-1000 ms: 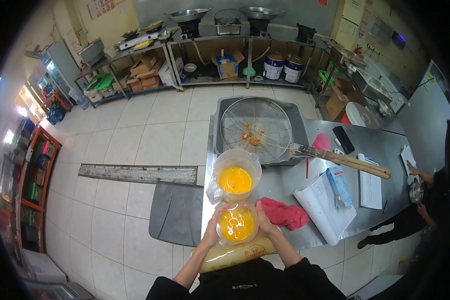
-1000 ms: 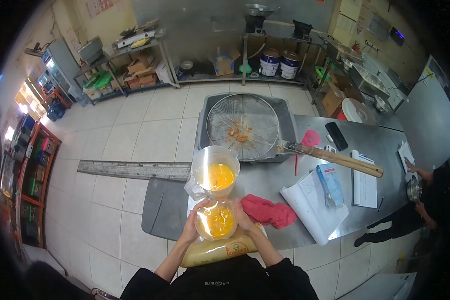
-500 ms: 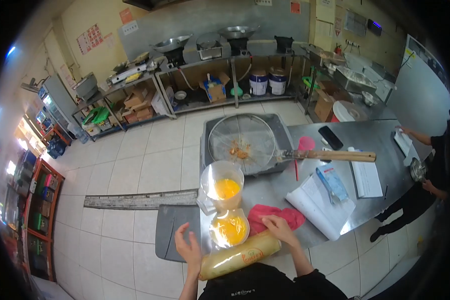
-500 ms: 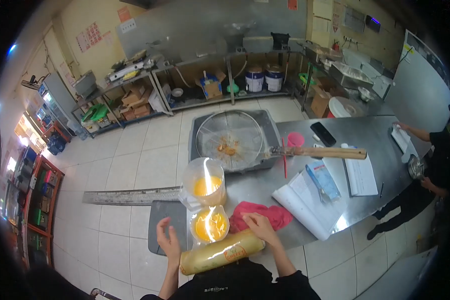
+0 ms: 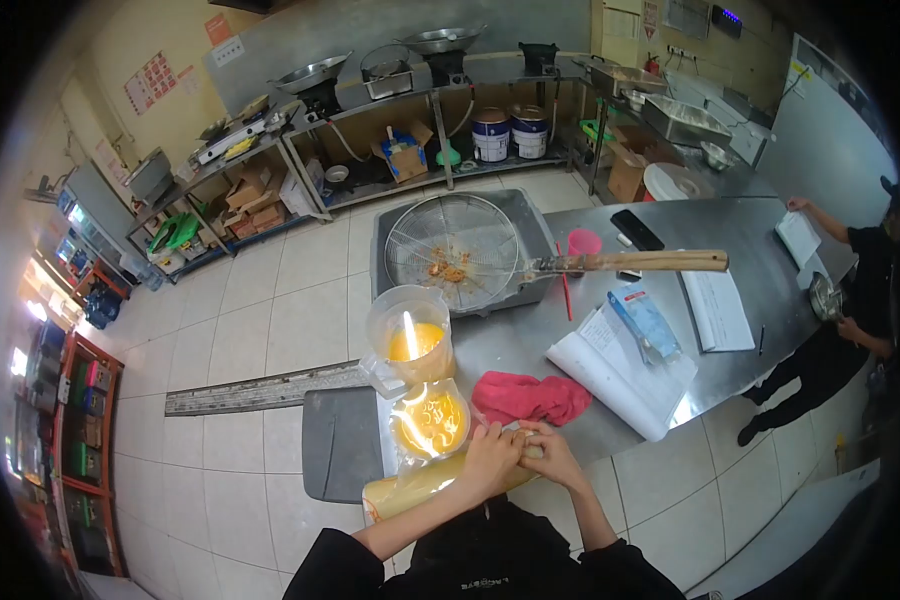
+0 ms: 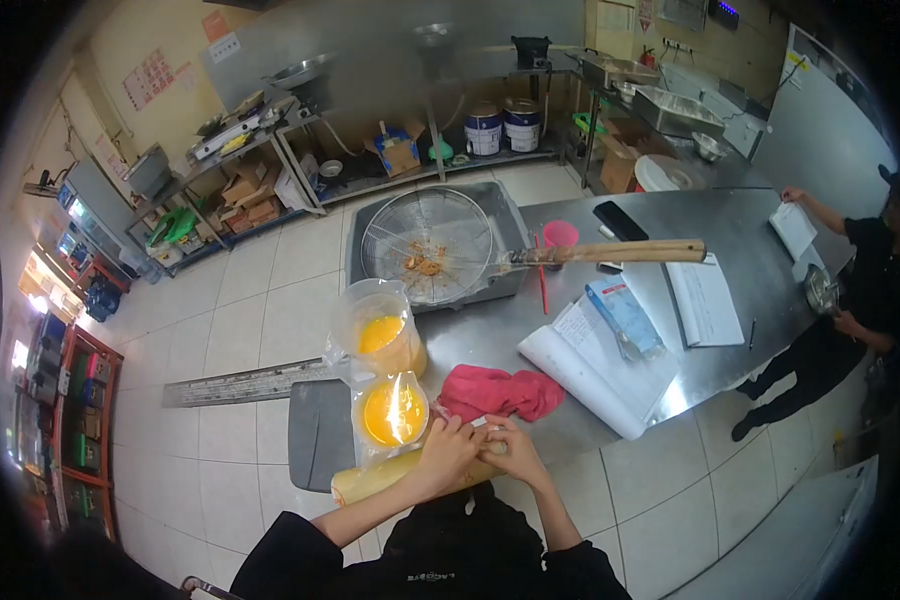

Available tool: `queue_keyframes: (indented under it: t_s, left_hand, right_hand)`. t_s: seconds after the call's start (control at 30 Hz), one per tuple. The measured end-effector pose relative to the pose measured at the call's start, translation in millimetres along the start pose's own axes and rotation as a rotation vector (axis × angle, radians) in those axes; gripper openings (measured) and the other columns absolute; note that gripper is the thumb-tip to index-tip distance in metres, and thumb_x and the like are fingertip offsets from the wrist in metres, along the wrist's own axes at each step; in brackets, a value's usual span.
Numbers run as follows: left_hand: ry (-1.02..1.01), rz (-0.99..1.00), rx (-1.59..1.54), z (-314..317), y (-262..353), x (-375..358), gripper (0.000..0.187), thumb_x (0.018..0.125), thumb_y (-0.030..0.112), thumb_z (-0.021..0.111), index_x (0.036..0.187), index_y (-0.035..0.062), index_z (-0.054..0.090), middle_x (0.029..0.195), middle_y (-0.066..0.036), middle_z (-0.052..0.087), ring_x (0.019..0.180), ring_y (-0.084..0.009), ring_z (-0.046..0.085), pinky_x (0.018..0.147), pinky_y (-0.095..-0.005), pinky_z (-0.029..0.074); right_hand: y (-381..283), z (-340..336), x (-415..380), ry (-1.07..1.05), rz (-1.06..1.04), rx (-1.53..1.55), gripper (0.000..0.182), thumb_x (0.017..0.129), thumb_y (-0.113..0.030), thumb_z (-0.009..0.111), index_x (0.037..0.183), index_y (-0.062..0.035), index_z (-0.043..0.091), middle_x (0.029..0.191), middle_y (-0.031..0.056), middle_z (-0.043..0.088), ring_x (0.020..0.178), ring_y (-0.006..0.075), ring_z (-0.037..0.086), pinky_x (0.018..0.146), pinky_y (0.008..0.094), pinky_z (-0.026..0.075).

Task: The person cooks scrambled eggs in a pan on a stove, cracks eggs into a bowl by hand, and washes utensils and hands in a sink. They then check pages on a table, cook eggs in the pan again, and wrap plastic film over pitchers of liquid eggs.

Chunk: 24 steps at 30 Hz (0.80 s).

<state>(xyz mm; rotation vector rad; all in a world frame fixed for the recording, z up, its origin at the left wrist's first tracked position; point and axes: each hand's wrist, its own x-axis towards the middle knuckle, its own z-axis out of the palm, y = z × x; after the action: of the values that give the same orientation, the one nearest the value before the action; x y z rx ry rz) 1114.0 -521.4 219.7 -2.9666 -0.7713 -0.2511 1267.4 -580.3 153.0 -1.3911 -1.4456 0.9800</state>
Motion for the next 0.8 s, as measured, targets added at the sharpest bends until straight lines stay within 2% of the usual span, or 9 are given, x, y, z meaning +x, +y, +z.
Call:
queue_keyframes:
  t_s: [0.13, 0.2, 0.3, 0.37, 0.47, 0.6, 0.7, 0.77, 0.8]
  left_hand:
    - [-0.039, 0.005, -0.036, -4, -1, -4, 0.030, 0.060, 0.020, 0.066, 0.088, 0.0106, 0.059, 0.076, -0.002, 0.055, 0.077, -0.0177, 0.049, 0.064, -0.0317, 0.033]
    - [0.047, -0.117, -0.172, -4, 4, -6, 0.016, 0.065, 0.012, 0.060, 0.081, 0.0079, 0.060, 0.078, -0.006, 0.056, 0.080, -0.0196, 0.049, 0.068, -0.0324, 0.035]
    - [0.152, -0.106, -0.214, 8, -2, -12, 0.015, 0.065, 0.012, 0.060, 0.078, 0.0056, 0.059, 0.077, -0.008, 0.054, 0.078, -0.0212, 0.049, 0.069, -0.0333, 0.037]
    - [0.185, -0.090, -0.273, 7, -6, -16, 0.014, 0.065, 0.012, 0.059, 0.077, 0.0049, 0.058, 0.076, -0.008, 0.053, 0.078, -0.0216, 0.049, 0.070, -0.0344, 0.037]
    - [0.242, -0.076, -0.388, 7, -9, -14, 0.013, 0.066, 0.012, 0.058, 0.076, 0.0040, 0.057, 0.076, -0.008, 0.051, 0.079, -0.0232, 0.048, 0.072, -0.0361, 0.038]
    - [0.300, 0.040, -0.553, 4, -15, -29, 0.016, 0.065, 0.015, 0.059, 0.076, 0.0048, 0.054, 0.076, -0.008, 0.048, 0.080, -0.0257, 0.047, 0.072, -0.0366, 0.038]
    - [0.296, 0.127, -0.576, -7, -22, -29, 0.021, 0.065, 0.017, 0.060, 0.081, 0.0049, 0.052, 0.077, -0.008, 0.047, 0.078, -0.0250, 0.046, 0.069, -0.0346, 0.038]
    - [0.277, 0.146, -0.550, -5, -25, -25, 0.023, 0.064, 0.017, 0.059, 0.082, 0.0046, 0.050, 0.077, -0.008, 0.047, 0.077, -0.0246, 0.046, 0.069, -0.0341, 0.038]
    - [0.285, 0.150, -0.475, 1, -23, -24, 0.023, 0.065, 0.017, 0.058, 0.082, 0.0048, 0.049, 0.079, -0.008, 0.047, 0.078, -0.0240, 0.046, 0.069, -0.0334, 0.038]
  right_hand:
    - [-9, 17, -7, 0.217, 0.010, -0.060, 0.020, 0.062, -0.011, 0.070, 0.080, -0.0029, 0.064, 0.112, 0.0158, 0.054, 0.103, 0.0278, 0.053, 0.088, 0.0344, 0.041]
    - [-16, 23, -3, 0.292, 0.011, -0.072, 0.018, 0.061, -0.009, 0.068, 0.077, -0.0011, 0.063, 0.110, 0.0159, 0.056, 0.102, 0.0276, 0.054, 0.088, 0.0339, 0.040]
    - [-26, 40, -2, 0.473, 0.044, -0.108, 0.012, 0.061, -0.008, 0.067, 0.070, -0.0015, 0.061, 0.106, 0.0157, 0.055, 0.097, 0.0282, 0.054, 0.084, 0.0345, 0.041]
    - [-31, 44, -5, 0.588, 0.007, -0.307, 0.021, 0.062, -0.007, 0.065, 0.081, -0.0024, 0.060, 0.099, 0.0131, 0.053, 0.091, 0.0261, 0.054, 0.081, 0.0356, 0.042]
    - [-38, 41, -1, 0.681, -0.072, -0.232, 0.036, 0.062, -0.008, 0.066, 0.096, -0.0031, 0.055, 0.097, 0.0095, 0.051, 0.090, 0.0241, 0.053, 0.075, 0.0362, 0.044]
    - [7, 42, -10, 0.708, 0.124, -0.077, 0.048, 0.064, -0.004, 0.067, 0.107, -0.0037, 0.045, 0.101, 0.0087, 0.050, 0.090, 0.0211, 0.051, 0.073, 0.0336, 0.045]
    - [-3, 18, -18, 0.535, 0.163, 0.343, 0.055, 0.067, -0.002, 0.068, 0.116, -0.0057, 0.042, 0.102, 0.0077, 0.050, 0.090, 0.0194, 0.051, 0.072, 0.0318, 0.045]
    - [-19, -2, -30, 0.303, 0.250, 0.815, 0.066, 0.069, -0.004, 0.070, 0.126, -0.0067, 0.035, 0.109, 0.0077, 0.050, 0.097, 0.0203, 0.051, 0.078, 0.0329, 0.045]
    - [-23, -4, -28, 0.302, 0.247, 0.810, 0.066, 0.069, -0.004, 0.070, 0.126, -0.0067, 0.035, 0.109, 0.0077, 0.050, 0.097, 0.0203, 0.051, 0.078, 0.0329, 0.045]
